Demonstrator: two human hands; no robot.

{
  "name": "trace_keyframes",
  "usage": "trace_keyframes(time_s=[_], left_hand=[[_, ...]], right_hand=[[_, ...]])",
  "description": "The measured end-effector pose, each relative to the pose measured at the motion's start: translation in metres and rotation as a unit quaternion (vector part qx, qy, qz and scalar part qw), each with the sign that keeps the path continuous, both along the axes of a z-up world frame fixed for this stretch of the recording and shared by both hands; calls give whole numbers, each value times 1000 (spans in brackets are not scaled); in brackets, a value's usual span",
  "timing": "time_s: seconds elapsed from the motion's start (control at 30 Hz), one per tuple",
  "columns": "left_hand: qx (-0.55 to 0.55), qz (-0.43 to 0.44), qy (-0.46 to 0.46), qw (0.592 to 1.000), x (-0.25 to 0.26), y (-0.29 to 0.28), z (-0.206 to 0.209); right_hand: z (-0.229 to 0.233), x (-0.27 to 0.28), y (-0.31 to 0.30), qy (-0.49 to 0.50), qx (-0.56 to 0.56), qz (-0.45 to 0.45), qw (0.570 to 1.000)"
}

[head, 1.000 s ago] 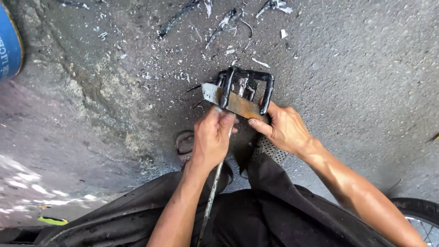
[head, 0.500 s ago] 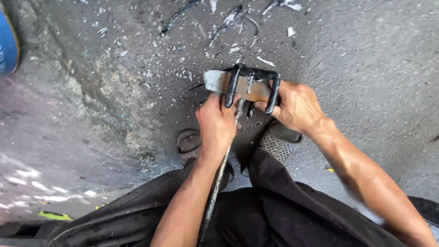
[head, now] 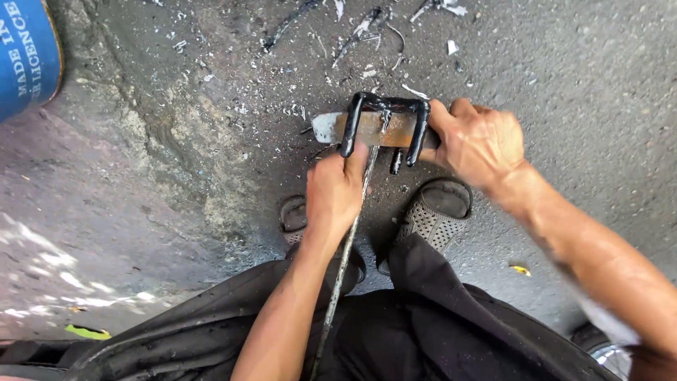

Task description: Scraping off debris or old coating from a metal component using a knife.

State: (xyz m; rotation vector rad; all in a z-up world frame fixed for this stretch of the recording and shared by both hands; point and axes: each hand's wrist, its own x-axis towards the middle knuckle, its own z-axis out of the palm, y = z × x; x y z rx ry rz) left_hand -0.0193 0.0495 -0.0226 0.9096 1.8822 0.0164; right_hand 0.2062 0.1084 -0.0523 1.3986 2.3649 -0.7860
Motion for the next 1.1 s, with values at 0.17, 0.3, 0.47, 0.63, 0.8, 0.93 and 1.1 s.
trace_keyframes(time_s=[0.17, 0.3, 0.47, 0.63, 0.8, 0.93, 1.1], left_hand=[[101, -263, 49, 958, 3, 38, 79], [346, -440, 76, 825, 6, 73, 65], [337, -583, 118, 730, 26, 95, 24], [302, -664, 152, 667, 39, 98, 19], [268, -709, 127, 640, 20, 104, -6], [273, -725, 119, 621, 29, 113, 9], [195, -768, 94, 603, 44, 124, 14]], right_hand=[[5, 6, -3, 14, 0, 5, 1000], [11, 8, -14, 53, -43, -41, 997], [28, 9, -37, 104, -73, -78, 989], [35, 9, -53, 132, -81, -127, 980], [39, 7, -60, 121, -94, -142, 978], [45, 3, -61, 93, -103, -127, 982], [57, 4, -70, 94, -125, -89, 984]])
